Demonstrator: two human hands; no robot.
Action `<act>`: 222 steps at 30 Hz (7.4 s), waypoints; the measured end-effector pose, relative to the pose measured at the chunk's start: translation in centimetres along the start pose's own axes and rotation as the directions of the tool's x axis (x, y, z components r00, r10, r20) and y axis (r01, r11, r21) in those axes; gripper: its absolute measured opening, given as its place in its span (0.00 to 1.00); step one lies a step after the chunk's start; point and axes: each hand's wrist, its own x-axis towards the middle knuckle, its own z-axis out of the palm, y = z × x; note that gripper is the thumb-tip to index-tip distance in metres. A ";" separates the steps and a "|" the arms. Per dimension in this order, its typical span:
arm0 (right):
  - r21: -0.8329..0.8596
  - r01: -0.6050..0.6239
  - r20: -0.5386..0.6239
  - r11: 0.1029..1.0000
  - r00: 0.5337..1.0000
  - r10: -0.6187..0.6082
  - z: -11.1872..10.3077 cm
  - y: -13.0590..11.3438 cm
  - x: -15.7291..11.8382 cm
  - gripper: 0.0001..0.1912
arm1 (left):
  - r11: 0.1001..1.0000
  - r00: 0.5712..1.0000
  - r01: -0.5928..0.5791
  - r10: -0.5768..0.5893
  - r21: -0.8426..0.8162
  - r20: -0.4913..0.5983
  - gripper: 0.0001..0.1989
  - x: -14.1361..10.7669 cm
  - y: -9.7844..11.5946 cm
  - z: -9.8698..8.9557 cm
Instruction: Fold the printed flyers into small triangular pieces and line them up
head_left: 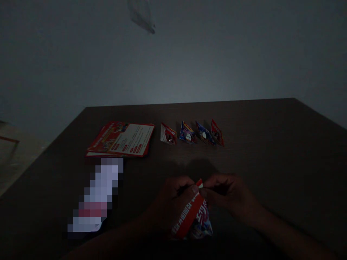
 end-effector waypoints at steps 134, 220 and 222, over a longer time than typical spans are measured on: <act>-0.106 0.243 0.089 0.964 0.968 -0.234 -0.1 -0.6 -0.6 0.22 | 0.981 0.981 -0.193 0.193 -0.004 -0.015 0.13 0.2 0.6 -0.3; 0.198 0.000 -0.212 0.980 0.976 0.043 -0.3 -0.9 0.7 0.34 | 0.728 0.777 -0.581 0.629 0.363 -0.018 0.16 0.5 -0.1 -0.7; 0.154 0.009 -0.231 0.988 0.972 0.027 -0.3 -1.0 0.7 0.34 | 0.759 0.796 -0.555 0.603 0.340 -0.045 0.14 0.5 0.0 -0.8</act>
